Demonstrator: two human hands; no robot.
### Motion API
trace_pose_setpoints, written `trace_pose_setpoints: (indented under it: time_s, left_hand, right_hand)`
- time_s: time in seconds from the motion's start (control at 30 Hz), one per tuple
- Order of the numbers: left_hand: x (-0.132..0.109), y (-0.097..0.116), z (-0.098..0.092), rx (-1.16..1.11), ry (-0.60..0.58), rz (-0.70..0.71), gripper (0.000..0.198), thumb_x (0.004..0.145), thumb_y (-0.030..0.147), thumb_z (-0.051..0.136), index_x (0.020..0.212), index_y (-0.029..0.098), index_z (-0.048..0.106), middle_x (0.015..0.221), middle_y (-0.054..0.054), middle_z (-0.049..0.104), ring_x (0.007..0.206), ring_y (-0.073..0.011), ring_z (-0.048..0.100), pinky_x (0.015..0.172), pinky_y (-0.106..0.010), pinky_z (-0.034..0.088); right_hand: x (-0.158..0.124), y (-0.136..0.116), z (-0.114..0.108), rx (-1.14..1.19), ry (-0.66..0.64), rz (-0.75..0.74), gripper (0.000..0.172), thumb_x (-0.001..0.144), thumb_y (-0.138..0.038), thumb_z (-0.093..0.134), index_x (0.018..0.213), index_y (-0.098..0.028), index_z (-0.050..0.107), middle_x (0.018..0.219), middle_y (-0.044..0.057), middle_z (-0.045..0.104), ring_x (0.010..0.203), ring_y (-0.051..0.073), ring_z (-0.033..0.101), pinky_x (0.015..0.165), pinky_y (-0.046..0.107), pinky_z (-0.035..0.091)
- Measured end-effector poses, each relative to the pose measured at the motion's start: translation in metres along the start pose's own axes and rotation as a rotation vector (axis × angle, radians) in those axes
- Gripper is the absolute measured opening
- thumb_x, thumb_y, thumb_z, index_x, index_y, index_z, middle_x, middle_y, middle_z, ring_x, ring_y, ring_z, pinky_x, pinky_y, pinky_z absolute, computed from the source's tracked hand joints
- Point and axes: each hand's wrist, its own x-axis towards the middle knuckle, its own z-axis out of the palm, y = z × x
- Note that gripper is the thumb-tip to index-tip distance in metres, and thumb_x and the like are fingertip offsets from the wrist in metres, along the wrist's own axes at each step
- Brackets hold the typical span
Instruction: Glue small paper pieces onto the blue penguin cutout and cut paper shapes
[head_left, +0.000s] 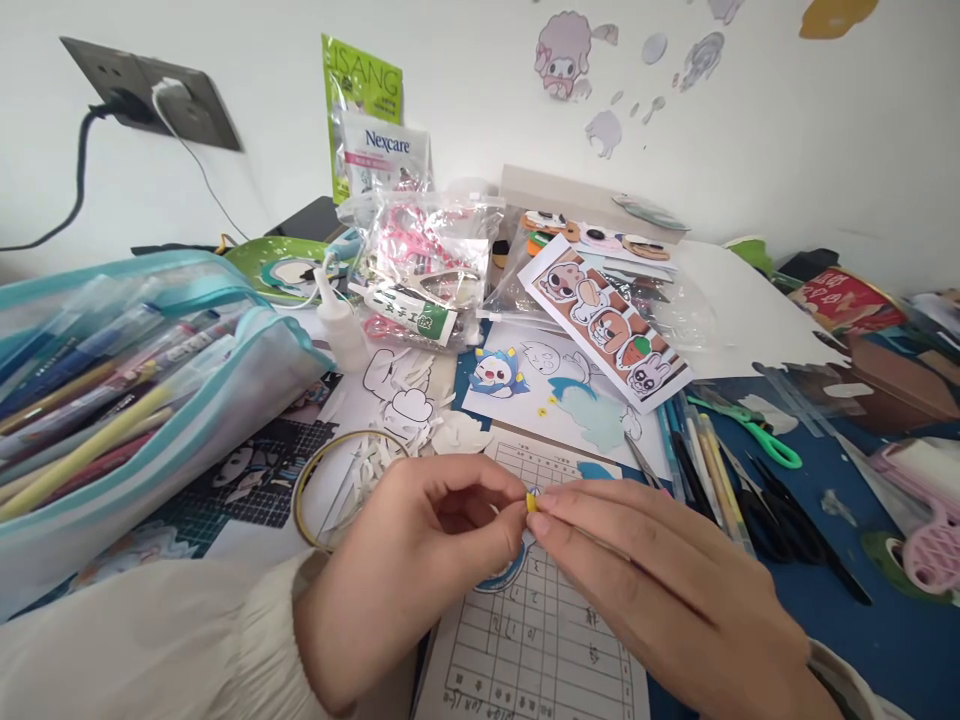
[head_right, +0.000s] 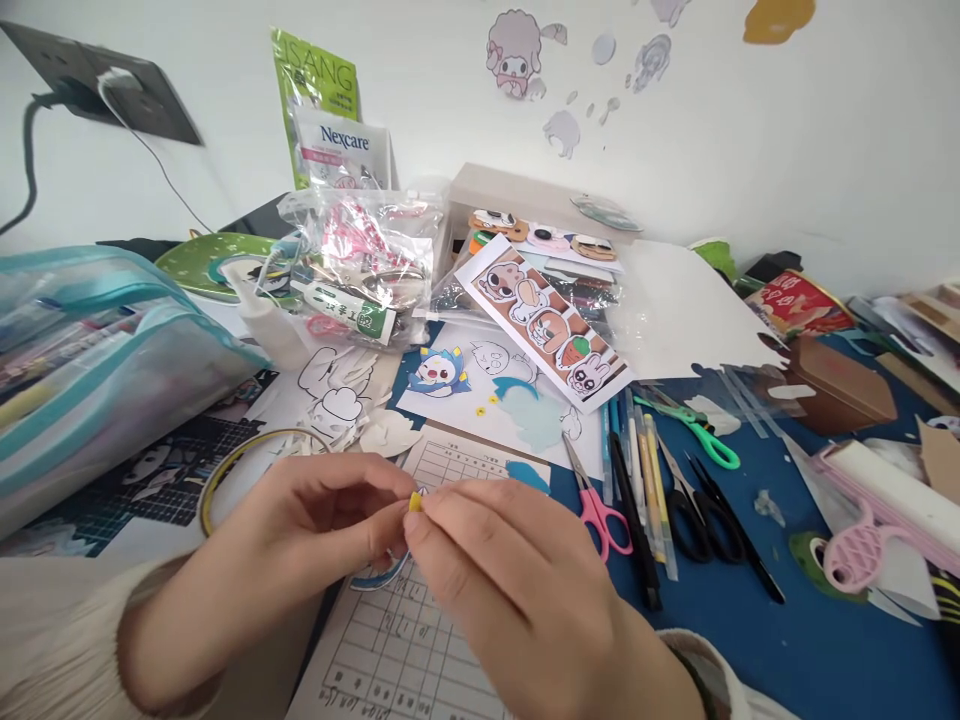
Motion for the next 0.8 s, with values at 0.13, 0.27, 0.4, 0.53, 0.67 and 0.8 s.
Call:
trace_pose_setpoints:
  time_s: [0.13,0.27,0.4,0.53,0.67,0.8]
  left_hand:
    - [-0.001,-0.002,-0.001,-0.007,-0.011,0.018,0.013,0.067,0.028,0.062,0.067,0.017,0.068,0.054,0.003,0.055,0.05,-0.0087,0.045,0.048,-0.021,0.038]
    - [-0.002,-0.003,-0.001,0.036,-0.016,0.0,0.014,0.067,0.029,0.062,0.067,0.016,0.067,0.054,0.003,0.054,0.05,-0.0086,0.044,0.047,-0.02,0.037]
    - [0.0,-0.002,-0.001,0.051,-0.047,0.009,0.012,0.068,0.027,0.062,0.066,0.016,0.067,0.053,0.005,0.051,0.048,-0.0067,0.039,0.045,-0.018,0.033]
    - [0.002,-0.001,-0.001,0.052,-0.054,-0.042,0.016,0.068,0.03,0.062,0.068,0.015,0.067,0.052,0.004,0.051,0.048,-0.0073,0.041,0.045,-0.019,0.034]
    - [0.001,0.0,-0.001,0.042,-0.071,-0.083,0.019,0.065,0.035,0.063,0.066,0.015,0.064,0.049,0.004,0.051,0.046,-0.0079,0.043,0.045,-0.02,0.036]
    - [0.001,0.001,-0.001,0.04,-0.052,-0.119,0.02,0.065,0.036,0.063,0.067,0.015,0.065,0.049,0.004,0.053,0.045,-0.0081,0.045,0.046,-0.021,0.037]
  right_hand:
    - [0.01,0.006,-0.001,0.159,0.043,0.112,0.017,0.087,-0.005,0.061,0.092,-0.02,0.068,0.084,0.004,0.07,0.077,0.015,0.068,0.072,0.027,0.058]
    - [0.016,0.017,-0.001,0.286,0.037,0.132,0.012,0.088,-0.009,0.063,0.083,-0.018,0.07,0.086,0.006,0.07,0.077,0.014,0.068,0.069,0.024,0.058]
    - [0.015,0.023,0.0,0.471,0.002,0.157,0.012,0.084,-0.006,0.067,0.084,-0.018,0.07,0.087,0.006,0.075,0.083,0.014,0.07,0.077,0.024,0.059]
    - [0.014,0.022,0.001,0.512,0.018,0.179,0.014,0.082,-0.004,0.069,0.088,-0.016,0.07,0.086,0.006,0.076,0.081,0.013,0.07,0.076,0.021,0.059]
    - [0.012,0.02,0.002,0.428,0.05,0.173,0.019,0.083,-0.01,0.07,0.1,-0.019,0.067,0.085,0.004,0.075,0.079,0.014,0.07,0.073,0.023,0.059]
    - [0.01,0.019,0.003,0.311,0.125,0.118,0.022,0.085,-0.012,0.069,0.105,-0.021,0.063,0.084,0.005,0.075,0.077,0.015,0.07,0.069,0.027,0.06]
